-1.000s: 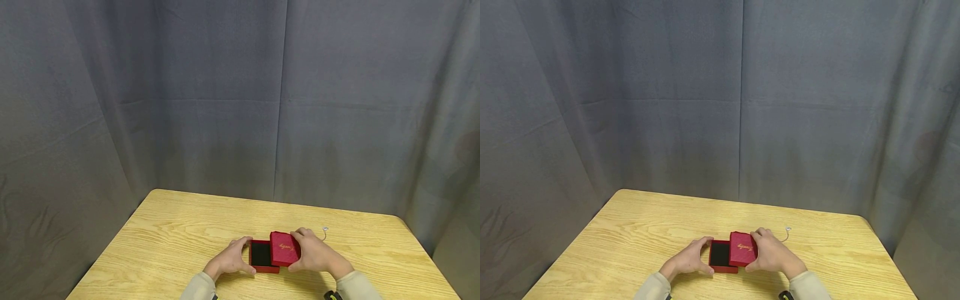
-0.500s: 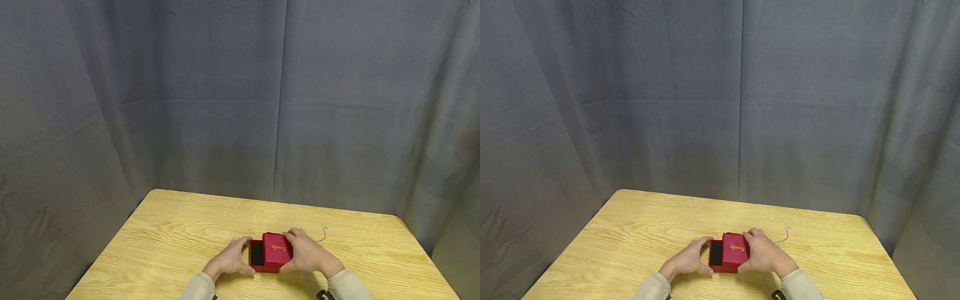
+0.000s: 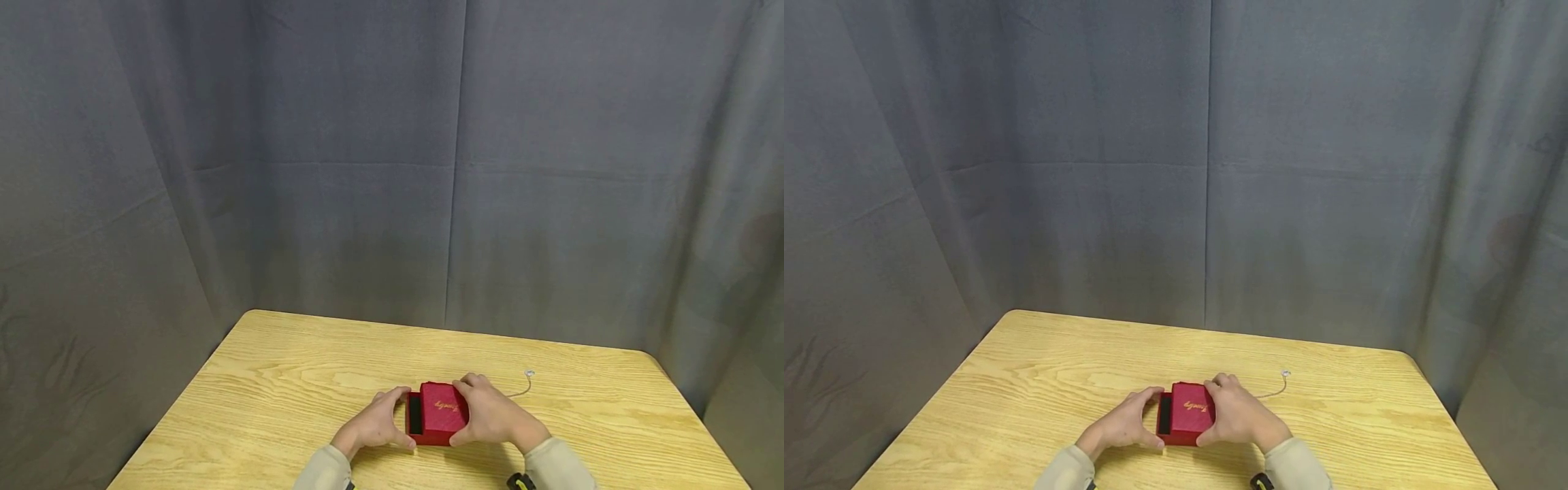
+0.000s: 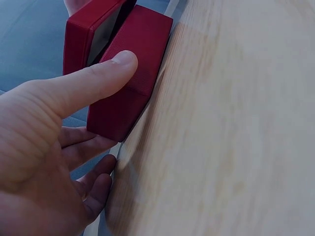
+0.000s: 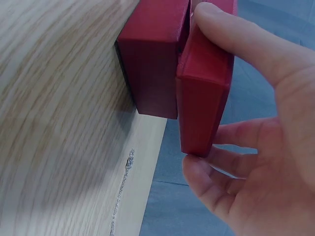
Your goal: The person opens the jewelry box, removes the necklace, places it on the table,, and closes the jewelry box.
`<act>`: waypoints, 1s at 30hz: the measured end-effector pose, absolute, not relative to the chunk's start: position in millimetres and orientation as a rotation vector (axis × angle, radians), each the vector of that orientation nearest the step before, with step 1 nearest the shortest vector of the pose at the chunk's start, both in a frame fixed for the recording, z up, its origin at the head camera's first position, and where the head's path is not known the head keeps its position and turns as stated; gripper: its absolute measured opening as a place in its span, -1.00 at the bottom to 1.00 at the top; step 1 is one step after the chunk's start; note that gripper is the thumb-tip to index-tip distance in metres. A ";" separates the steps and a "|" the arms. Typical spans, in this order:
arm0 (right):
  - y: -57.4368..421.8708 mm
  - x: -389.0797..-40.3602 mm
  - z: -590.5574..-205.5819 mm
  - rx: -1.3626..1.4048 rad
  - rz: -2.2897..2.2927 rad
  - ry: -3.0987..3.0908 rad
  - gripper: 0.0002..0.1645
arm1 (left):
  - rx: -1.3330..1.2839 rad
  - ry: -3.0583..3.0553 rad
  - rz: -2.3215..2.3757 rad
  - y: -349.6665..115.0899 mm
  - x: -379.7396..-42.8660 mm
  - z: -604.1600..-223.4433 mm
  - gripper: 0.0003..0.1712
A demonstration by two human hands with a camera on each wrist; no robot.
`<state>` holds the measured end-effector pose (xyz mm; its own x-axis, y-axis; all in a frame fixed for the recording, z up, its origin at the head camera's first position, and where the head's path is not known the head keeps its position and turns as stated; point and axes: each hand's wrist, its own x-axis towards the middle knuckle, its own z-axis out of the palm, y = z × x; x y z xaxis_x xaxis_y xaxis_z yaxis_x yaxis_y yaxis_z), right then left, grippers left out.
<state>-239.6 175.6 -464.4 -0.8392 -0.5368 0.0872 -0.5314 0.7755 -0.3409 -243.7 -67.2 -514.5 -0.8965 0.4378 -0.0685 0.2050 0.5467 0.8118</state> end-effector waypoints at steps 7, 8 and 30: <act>170.8 -240.2 -465.2 -0.862 -0.559 2.933 0.17 | 0.537 2.511 1.289 -67.9 -244.0 -513.2 0.09; 170.2 -240.2 -465.6 -0.863 -0.554 2.934 0.17 | 0.538 2.512 1.289 -67.9 -243.8 -513.1 0.09; 156.7 -241.9 -472.5 -0.864 -0.526 2.925 0.18 | 0.563 2.544 1.272 -66.6 -243.8 -515.6 0.10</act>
